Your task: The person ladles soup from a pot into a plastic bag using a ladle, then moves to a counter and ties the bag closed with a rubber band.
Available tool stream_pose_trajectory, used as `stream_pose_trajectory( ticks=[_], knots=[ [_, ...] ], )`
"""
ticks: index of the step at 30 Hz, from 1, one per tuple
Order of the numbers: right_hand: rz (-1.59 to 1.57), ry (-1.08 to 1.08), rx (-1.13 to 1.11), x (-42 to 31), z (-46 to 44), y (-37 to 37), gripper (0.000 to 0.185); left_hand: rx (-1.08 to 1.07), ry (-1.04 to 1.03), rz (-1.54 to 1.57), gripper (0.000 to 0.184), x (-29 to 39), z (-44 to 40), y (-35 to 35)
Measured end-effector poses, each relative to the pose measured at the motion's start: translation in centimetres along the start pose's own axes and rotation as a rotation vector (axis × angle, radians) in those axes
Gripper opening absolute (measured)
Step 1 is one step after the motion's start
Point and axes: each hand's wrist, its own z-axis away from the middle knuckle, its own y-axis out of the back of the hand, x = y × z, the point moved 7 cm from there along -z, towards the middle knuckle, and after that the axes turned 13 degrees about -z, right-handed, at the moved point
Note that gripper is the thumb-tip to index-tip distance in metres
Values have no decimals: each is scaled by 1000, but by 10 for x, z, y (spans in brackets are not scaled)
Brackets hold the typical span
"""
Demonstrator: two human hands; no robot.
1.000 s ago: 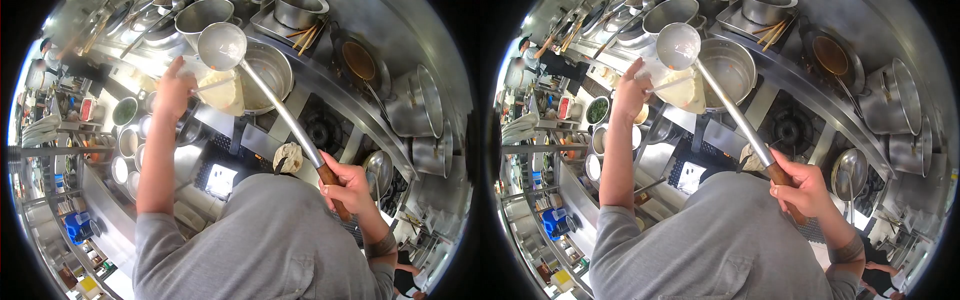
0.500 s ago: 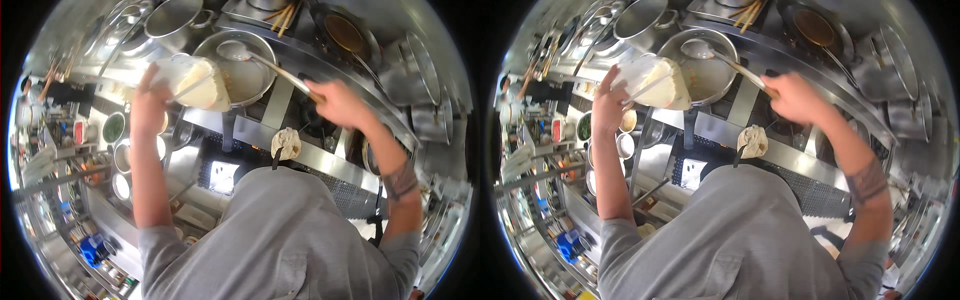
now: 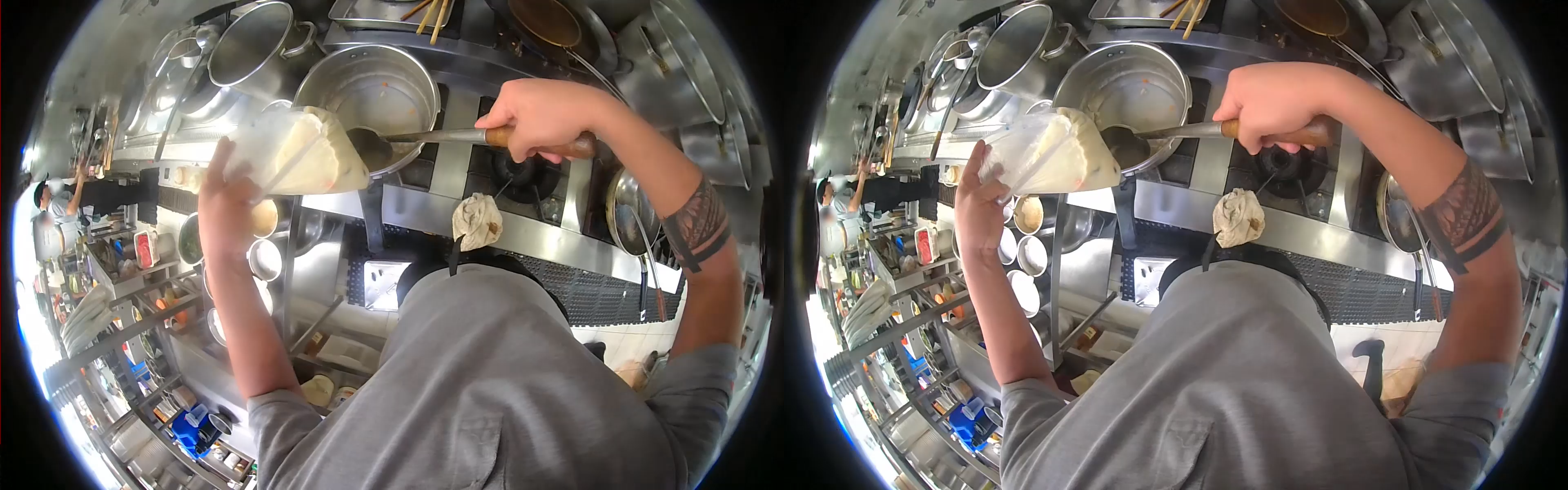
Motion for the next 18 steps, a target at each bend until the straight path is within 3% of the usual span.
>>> stream_pose_trajectory(
  ticks=[2,3,6,9,10,15,17,18],
  knots=[
    [-253,-148,-30,-1,5,-4,70,-7,16,2,89,2,-1,-1],
    [-258,-145,-22,4,4,-3,70,-9,2,3,89,4,-1,-2],
    [-882,-134,-43,38,-7,-16,62,-7,-5,5,89,4,-3,-3],
    [-1148,-127,-52,59,0,-34,64,9,-52,-47,88,-3,-2,1],
    [-1133,-78,-51,56,8,-39,46,25,-55,-38,87,-3,-1,1],
    [-1145,38,56,42,37,-46,53,82,-39,-193,82,4,4,2],
    [-1107,90,174,34,51,-39,54,90,-550,-930,79,-15,-12,11],
    [-1118,125,172,34,55,-38,59,60,-520,-912,79,-14,-13,9]
  ],
)
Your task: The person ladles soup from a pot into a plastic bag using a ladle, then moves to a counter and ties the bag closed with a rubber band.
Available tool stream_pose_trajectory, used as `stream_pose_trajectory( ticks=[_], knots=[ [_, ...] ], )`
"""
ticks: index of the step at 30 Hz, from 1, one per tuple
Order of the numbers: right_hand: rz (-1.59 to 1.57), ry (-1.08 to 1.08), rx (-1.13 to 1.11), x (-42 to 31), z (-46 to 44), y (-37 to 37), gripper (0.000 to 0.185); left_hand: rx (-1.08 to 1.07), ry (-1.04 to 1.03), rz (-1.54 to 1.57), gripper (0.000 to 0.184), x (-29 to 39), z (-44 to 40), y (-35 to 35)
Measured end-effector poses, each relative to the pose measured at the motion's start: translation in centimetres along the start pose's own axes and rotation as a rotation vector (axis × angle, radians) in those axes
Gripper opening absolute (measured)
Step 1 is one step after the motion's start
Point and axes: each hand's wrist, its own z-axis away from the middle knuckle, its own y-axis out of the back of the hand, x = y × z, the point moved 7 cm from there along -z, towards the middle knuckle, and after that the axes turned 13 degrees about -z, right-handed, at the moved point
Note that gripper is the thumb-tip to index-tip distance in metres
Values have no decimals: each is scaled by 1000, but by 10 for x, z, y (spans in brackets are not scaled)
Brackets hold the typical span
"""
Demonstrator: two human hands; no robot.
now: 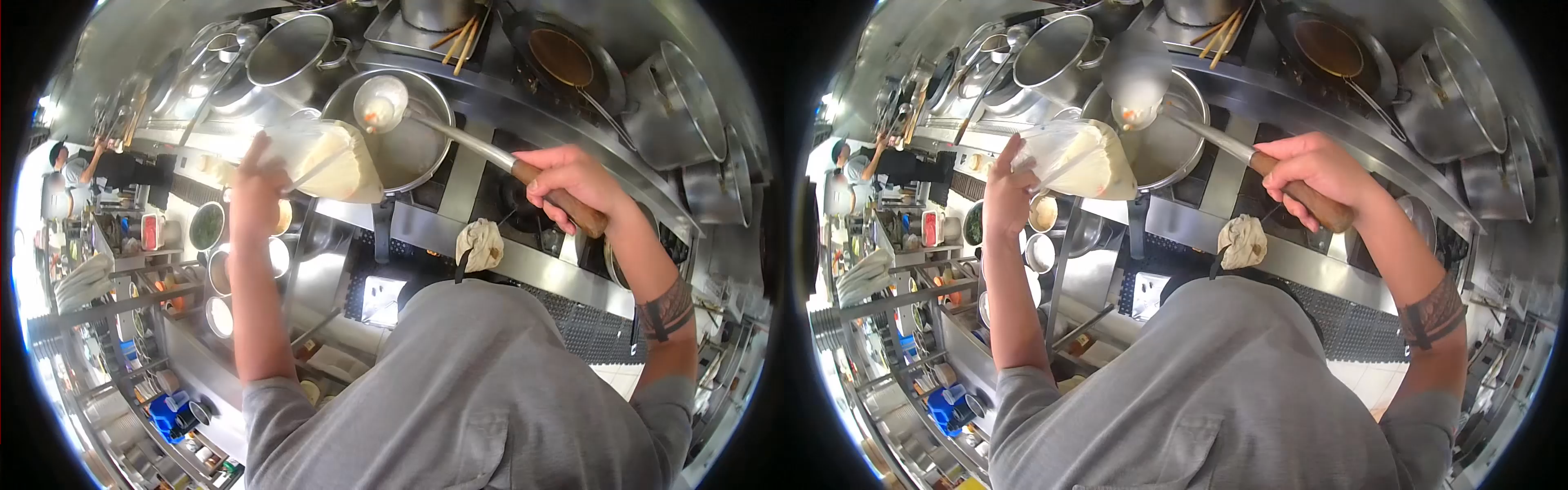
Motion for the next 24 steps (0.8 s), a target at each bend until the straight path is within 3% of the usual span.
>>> stream_pose_trajectory(
  ticks=[2,5,13,15,16,17,19,24],
  knots=[
    [20,34,46,-8,13,-6,64,-30,448,683,79,20,0,10],
    [43,92,98,-22,38,-15,69,-21,578,815,81,35,0,19],
    [43,139,90,-14,101,-53,73,14,605,821,79,46,-6,24],
    [413,161,68,0,110,-62,73,51,613,851,79,41,-7,18],
    [770,415,-10,1,111,-71,72,43,610,857,80,35,-7,13],
    [859,538,14,6,113,-82,70,33,605,865,82,32,-8,11],
    [936,650,45,24,111,-84,71,50,619,922,84,29,-8,9],
    [1019,664,60,42,102,-76,72,104,631,960,85,32,-8,10]
  ],
)
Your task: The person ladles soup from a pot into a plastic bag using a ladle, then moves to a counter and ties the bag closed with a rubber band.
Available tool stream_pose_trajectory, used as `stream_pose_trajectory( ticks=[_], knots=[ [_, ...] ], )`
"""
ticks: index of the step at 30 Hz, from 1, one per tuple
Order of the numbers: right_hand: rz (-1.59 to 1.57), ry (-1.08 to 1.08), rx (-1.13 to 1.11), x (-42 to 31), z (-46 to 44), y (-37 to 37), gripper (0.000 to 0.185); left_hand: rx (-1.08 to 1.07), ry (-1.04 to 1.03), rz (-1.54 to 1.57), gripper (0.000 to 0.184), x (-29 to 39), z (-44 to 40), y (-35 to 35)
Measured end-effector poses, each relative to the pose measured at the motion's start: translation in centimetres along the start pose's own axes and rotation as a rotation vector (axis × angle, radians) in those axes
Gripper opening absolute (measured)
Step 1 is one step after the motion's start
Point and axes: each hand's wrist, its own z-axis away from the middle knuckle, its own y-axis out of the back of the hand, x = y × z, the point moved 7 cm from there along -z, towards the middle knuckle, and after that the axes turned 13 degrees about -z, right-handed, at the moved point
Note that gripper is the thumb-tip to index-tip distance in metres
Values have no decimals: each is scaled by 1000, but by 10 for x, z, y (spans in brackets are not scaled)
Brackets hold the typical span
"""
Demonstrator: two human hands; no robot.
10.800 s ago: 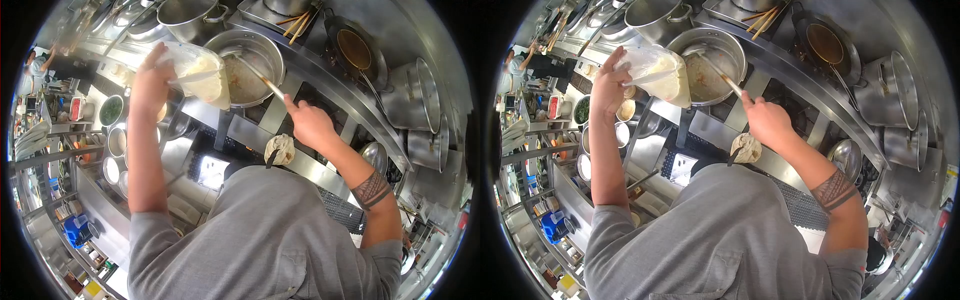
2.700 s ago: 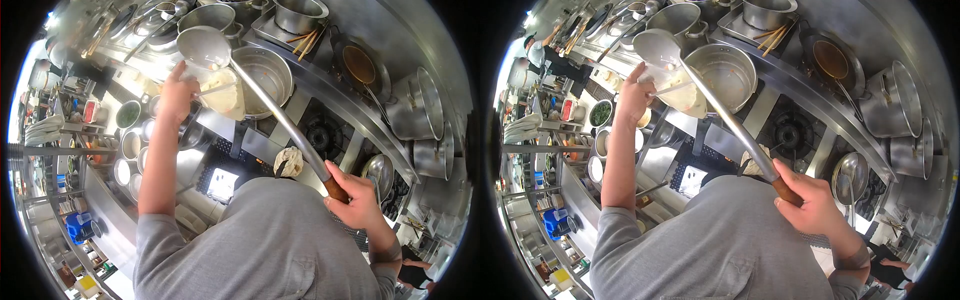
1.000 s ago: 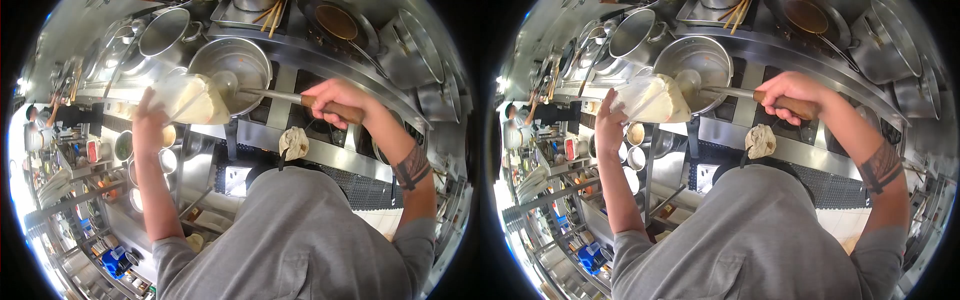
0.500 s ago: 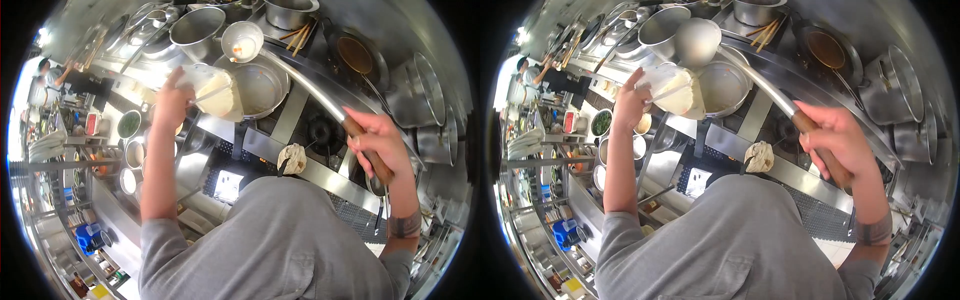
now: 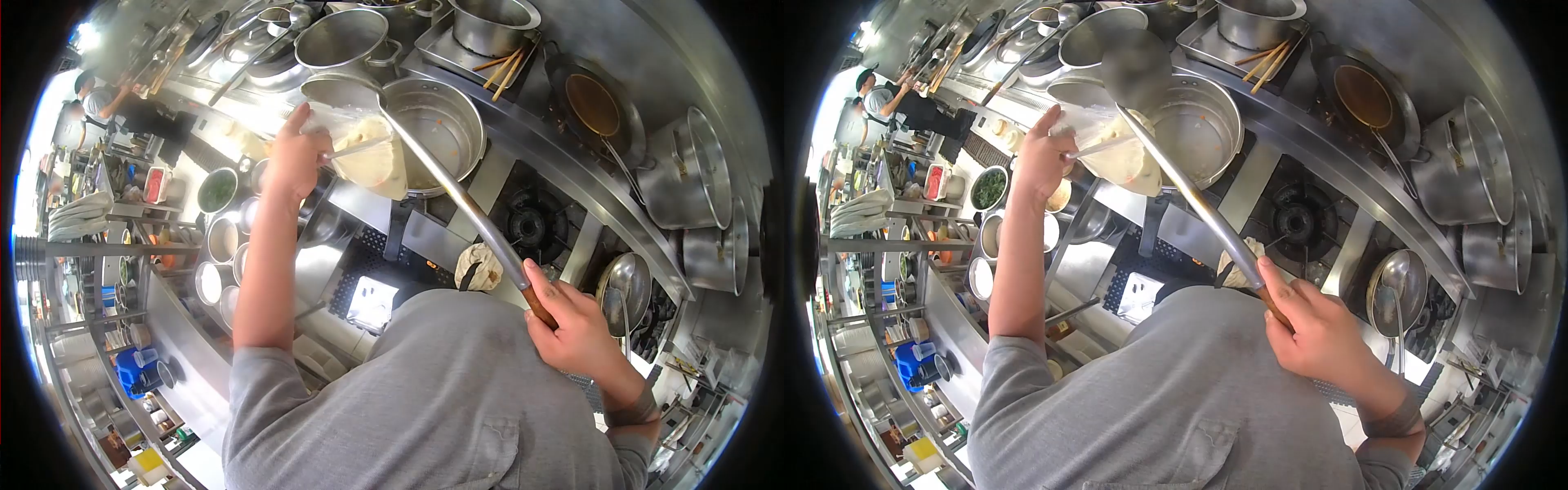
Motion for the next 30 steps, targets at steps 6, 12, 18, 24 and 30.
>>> stream_pose_trajectory(
  ticks=[6,12,18,24,30],
  knots=[
    [-800,-390,40,34,-2,13,72,-68,65,-111,84,-7,-3,2],
    [-1088,-602,66,69,-31,38,62,-87,-354,-485,78,-28,-21,19],
    [-108,-495,-177,136,-129,22,52,-132,-37,-81,84,-5,2,5],
    [140,-346,-402,94,-190,3,29,-189,-40,-169,89,-3,1,2],
    [603,115,-516,74,-192,-11,20,-162,-66,-186,87,9,0,-4]
  ],
)
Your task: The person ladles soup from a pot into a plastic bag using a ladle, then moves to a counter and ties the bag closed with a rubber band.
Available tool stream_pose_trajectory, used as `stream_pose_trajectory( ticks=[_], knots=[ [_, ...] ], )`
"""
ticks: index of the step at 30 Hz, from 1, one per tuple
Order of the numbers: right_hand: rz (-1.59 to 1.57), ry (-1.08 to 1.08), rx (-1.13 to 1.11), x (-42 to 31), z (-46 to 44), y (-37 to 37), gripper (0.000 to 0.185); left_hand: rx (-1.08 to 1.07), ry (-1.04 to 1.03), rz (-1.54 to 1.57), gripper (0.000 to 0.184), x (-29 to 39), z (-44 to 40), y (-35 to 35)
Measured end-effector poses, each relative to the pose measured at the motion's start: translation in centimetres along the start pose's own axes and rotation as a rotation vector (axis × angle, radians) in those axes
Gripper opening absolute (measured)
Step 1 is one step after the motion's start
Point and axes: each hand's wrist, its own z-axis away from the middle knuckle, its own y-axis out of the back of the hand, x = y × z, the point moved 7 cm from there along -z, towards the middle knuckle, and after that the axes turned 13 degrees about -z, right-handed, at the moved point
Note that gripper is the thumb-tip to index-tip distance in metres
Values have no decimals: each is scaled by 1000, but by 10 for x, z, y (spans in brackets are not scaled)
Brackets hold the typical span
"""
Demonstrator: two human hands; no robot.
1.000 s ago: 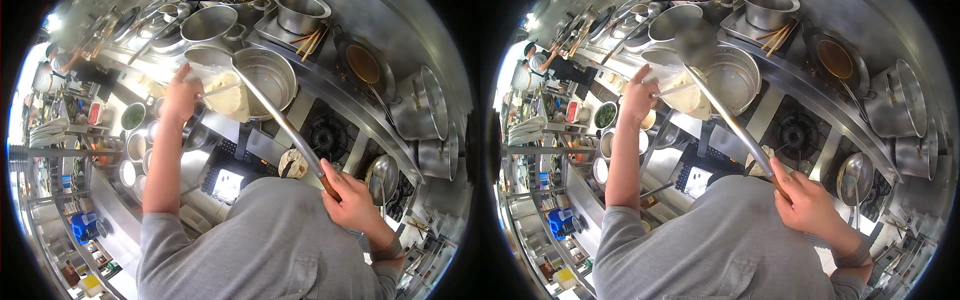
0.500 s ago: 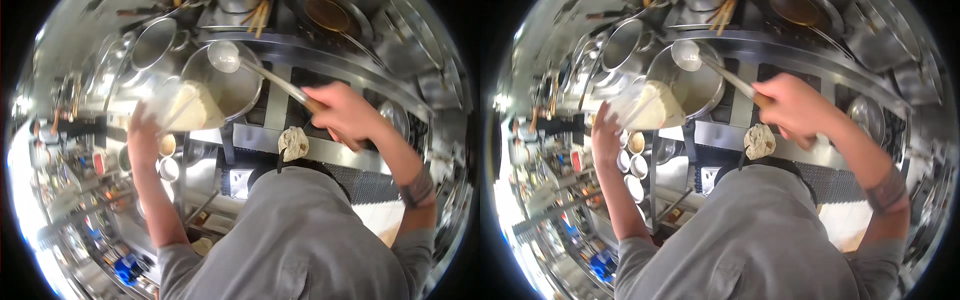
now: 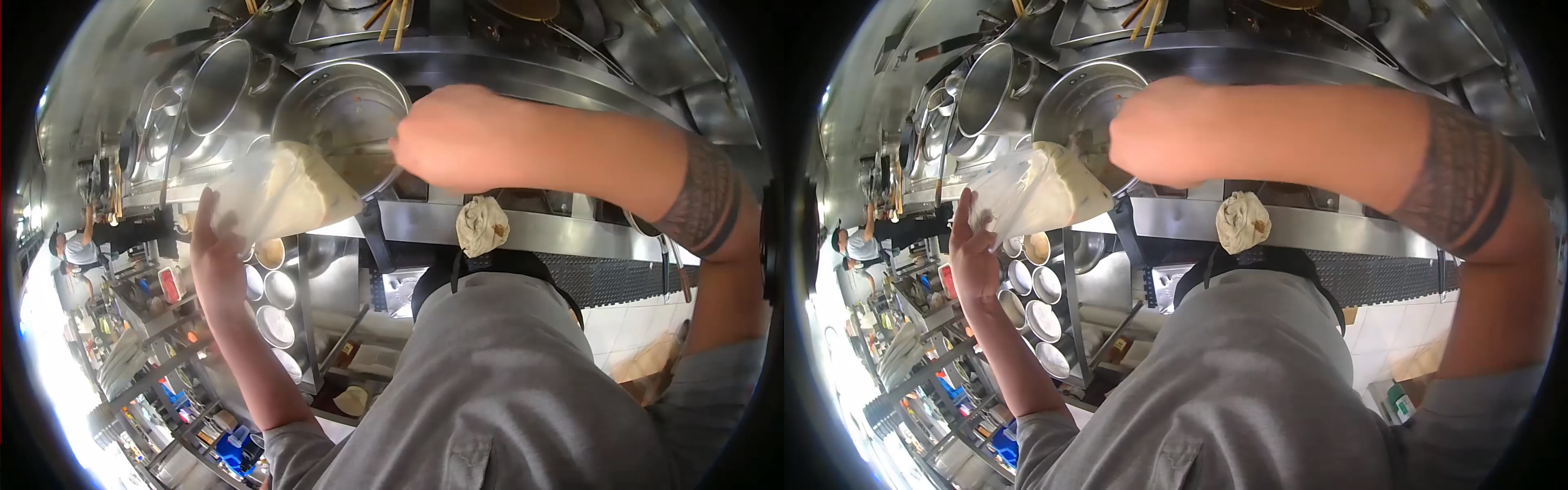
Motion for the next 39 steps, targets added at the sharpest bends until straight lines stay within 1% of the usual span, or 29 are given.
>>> stream_pose_trajectory(
  ticks=[2,4,5,6,7,9,10,11,13,14,16,17,19,20,21,23,24,27,28,30,31,33,34,35,37,39],
  knots=[
    [164,-27,-90,3,16,16,23,18,-6,-97,85,3,-1,0],
    [212,-170,-192,11,36,42,38,8,-27,-69,86,-1,-2,1],
    [159,-100,-87,13,46,59,46,-13,-53,-53,86,-3,-2,1],
    [240,-49,-95,14,54,69,54,6,-44,-41,86,-4,-2,3],
    [256,-31,-105,15,55,67,54,6,-18,-5,87,-3,-1,2],
    [307,-197,-59,28,55,63,45,-2,32,66,90,-1,1,-2],
    [307,-180,-41,33,51,60,53,-1,22,71,91,-1,1,-2],
    [321,-171,-51,39,44,53,53,10,28,85,91,-2,1,-1],
    [308,-148,30,49,27,53,58,6,10,56,91,-3,2,-2],
    [319,-136,22,51,19,55,58,7,47,84,90,-6,3,-1],
    [330,-126,44,47,3,62,50,14,47,111,90,-9,3,0],
    [337,-119,41,45,-3,68,50,10,41,129,90,-10,3,0],
    [296,-162,-60,39,-8,84,33,10,39,104,90,-10,3,2],
    [304,-92,-42,36,-7,90,19,5,36,75,90,-10,4,3],
    [308,-87,-46,36,-6,95,19,10,39,79,90,-9,5,4],
    [140,-288,-214,50,1,97,20,20,32,54,89,-6,7,4],
    [142,-287,-214,42,2,104,20,22,31,56,89,-7,7,4],
    [-58,-631,-377,26,18,106,9,20,15,91,89,-7,5,6],
    [-58,-630,-373,22,17,105,9,9,15,78,88,-6,5,6],
    [-376,-675,-480,13,21,89,8,-4,13,62,88,-6,4,6],
    [-380,-676,-475,13,19,84,8,-5,9,86,88,-7,4,5],
    [-702,-701,-477,10,14,59,16,-10,-1,106,88,-7,3,4],
    [-893,-746,-421,14,14,50,16,-7,-20,64,88,-5,4,5],
    [-898,-745,-412,17,13,40,16,-4,-40,23,88,-2,4,5],
    [-1386,-806,-272,17,8,15,19,-7,-30,5,88,1,5,4],
    [-1683,-797,-153,13,6,-12,20,-9,-25,-6,89,4,7,2]
  ],
)
